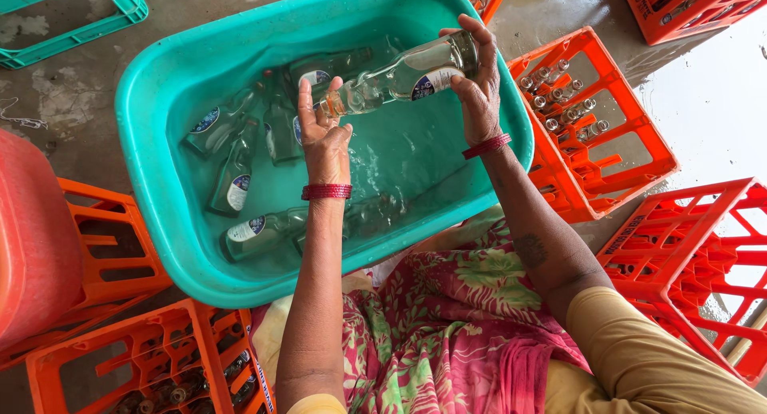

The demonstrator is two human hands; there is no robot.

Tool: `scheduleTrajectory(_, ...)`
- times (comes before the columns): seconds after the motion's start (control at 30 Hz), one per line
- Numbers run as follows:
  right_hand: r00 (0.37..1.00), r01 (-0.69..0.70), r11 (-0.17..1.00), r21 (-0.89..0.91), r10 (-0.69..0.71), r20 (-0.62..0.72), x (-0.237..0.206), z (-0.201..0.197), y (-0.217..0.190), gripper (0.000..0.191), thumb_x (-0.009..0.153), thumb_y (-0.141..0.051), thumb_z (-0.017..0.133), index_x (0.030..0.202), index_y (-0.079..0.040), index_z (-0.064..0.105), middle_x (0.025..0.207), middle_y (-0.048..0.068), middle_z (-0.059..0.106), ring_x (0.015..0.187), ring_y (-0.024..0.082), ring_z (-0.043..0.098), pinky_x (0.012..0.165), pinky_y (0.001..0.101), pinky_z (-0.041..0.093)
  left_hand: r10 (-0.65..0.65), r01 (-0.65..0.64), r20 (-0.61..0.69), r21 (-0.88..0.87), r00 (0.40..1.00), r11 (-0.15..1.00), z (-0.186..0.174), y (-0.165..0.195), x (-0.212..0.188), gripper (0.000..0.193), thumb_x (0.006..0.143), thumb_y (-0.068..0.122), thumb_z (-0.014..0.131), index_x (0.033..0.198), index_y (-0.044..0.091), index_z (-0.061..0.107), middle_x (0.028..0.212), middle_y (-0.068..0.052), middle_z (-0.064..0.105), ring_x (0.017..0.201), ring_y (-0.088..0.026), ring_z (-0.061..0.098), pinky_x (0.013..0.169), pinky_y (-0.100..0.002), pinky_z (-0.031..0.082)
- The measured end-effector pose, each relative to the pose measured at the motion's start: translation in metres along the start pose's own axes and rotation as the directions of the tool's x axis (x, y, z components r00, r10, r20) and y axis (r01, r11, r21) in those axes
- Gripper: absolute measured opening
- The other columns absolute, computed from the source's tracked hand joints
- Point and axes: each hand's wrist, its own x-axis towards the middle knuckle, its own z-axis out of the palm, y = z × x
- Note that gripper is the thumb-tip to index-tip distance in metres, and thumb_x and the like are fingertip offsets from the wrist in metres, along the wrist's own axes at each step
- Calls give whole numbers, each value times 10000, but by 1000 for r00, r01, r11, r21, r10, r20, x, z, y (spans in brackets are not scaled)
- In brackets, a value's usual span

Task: The person washes glass bottles by hand in a teal basin filled with water. They pick up each bottle, rinse it, and place it into an orange crate nearby.

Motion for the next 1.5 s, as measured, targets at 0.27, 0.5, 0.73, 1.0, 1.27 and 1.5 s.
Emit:
scheduleTrajectory(0.27,1000,4,999,-48,-4,-7,0,-1,3,807,934,-465,664,1616,-147,371,1464,134,546,1333,216,593,1177,374,490,-31,30,-22,-42,999,999,0,1,0,973,796,-193,489,1658,158,207,1527,-148,547,1240,-100,558,748,-193,463)
scheduleTrajectory(0.5,1000,8,996,-84,-9,-14,1,-2,3,831,928,-515,683,1609,-147,378,1474,133,557,1331,219,600,1172,377,495,-35,34,-26,-18,999,999,-1,-1,1,984,805,-192,503,1672,165,205,1532,-143,550,1175,-105,540,781,-205,471)
scheduleTrajectory(0.73,1000,2,998,-59,-2,-9,1,-2,3,843,918,-515,705,1603,-147,379,1505,128,549,1355,218,577,1183,381,483,-56,55,-46,-17,997,998,0,-1,-1,985,799,-186,510,1667,160,200,1545,-149,538,1243,-128,545,845,-228,490)
scheduleTrajectory(1.0,1000,-2,997,-71,0,-19,2,-3,4,855,920,-534,718,1604,-146,383,1474,132,558,1366,223,576,1196,388,469,-71,69,-52,-33,996,997,0,-3,-3,990,785,-174,519,1658,163,194,1550,-152,526,1278,-149,581,935,-256,508)
scheduleTrajectory(1.27,999,-4,995,-103,0,-32,2,-3,3,856,915,-554,721,1600,-160,391,1501,145,569,1382,242,581,1254,444,477,-69,68,-46,-26,997,997,-3,-5,-4,995,806,-168,536,1679,165,193,1565,-143,532,1281,-148,545,941,-276,474)
scheduleTrajectory(1.5,998,-24,992,-127,17,-58,1,-3,4,878,898,-547,743,1603,-161,390,1494,152,575,1416,266,575,1250,452,475,-88,87,-62,-22,994,996,-4,-5,-5,1010,794,-161,549,1671,173,174,1555,-131,536,1336,-147,550,1064,-286,472)
